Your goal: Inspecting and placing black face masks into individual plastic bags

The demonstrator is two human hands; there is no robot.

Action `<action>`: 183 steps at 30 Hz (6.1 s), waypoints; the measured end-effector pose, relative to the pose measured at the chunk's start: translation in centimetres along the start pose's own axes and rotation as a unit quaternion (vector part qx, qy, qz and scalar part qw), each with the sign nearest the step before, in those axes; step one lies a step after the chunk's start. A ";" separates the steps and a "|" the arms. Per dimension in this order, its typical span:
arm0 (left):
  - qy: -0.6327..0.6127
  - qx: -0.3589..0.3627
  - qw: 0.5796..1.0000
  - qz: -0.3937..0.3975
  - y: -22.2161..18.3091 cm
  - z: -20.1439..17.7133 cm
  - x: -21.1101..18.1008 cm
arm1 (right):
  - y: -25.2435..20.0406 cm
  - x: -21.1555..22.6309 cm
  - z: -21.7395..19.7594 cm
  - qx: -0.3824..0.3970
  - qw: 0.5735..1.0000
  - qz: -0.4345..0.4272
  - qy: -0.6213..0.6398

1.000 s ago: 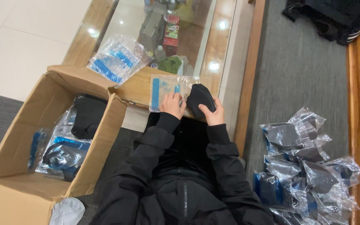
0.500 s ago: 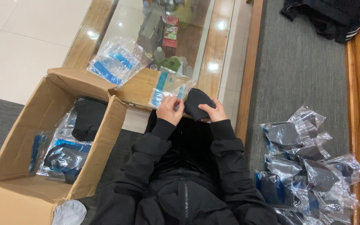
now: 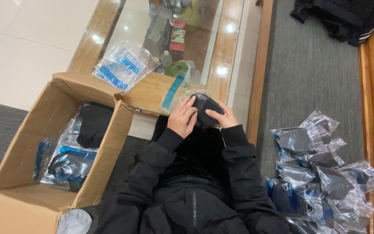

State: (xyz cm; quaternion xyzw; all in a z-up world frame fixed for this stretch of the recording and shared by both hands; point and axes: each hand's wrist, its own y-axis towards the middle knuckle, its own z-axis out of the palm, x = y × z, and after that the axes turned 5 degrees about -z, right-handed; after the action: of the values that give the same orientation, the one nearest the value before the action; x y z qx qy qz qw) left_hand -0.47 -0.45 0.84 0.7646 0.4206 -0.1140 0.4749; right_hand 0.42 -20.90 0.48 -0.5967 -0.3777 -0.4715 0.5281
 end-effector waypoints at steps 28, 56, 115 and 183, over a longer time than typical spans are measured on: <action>-0.613 -0.099 0.538 -0.570 -2.7 -1.6 -0.8 | -6.5 3.4 2.8 -0.026 0.987 0.019 0.157; -0.524 0.180 0.721 -0.417 -4.1 -2.6 1.4 | -5.1 -1.1 -0.4 0.119 0.983 -0.120 0.074; -0.247 0.021 0.909 -0.334 -7.8 2.2 2.7 | -1.6 -9.0 -2.2 -0.136 0.948 -0.286 0.013; 0.372 0.354 0.750 -0.418 -12.1 -27.1 33.5 | -11.1 -8.4 5.9 0.101 0.950 -0.191 -0.225</action>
State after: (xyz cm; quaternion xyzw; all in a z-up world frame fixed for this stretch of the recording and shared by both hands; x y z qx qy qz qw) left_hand 5.10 42.12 -11.78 0.6079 0.7709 -0.1487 -0.1187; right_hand -11.41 -12.98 -4.54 -0.5475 -0.6393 -0.3764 0.3871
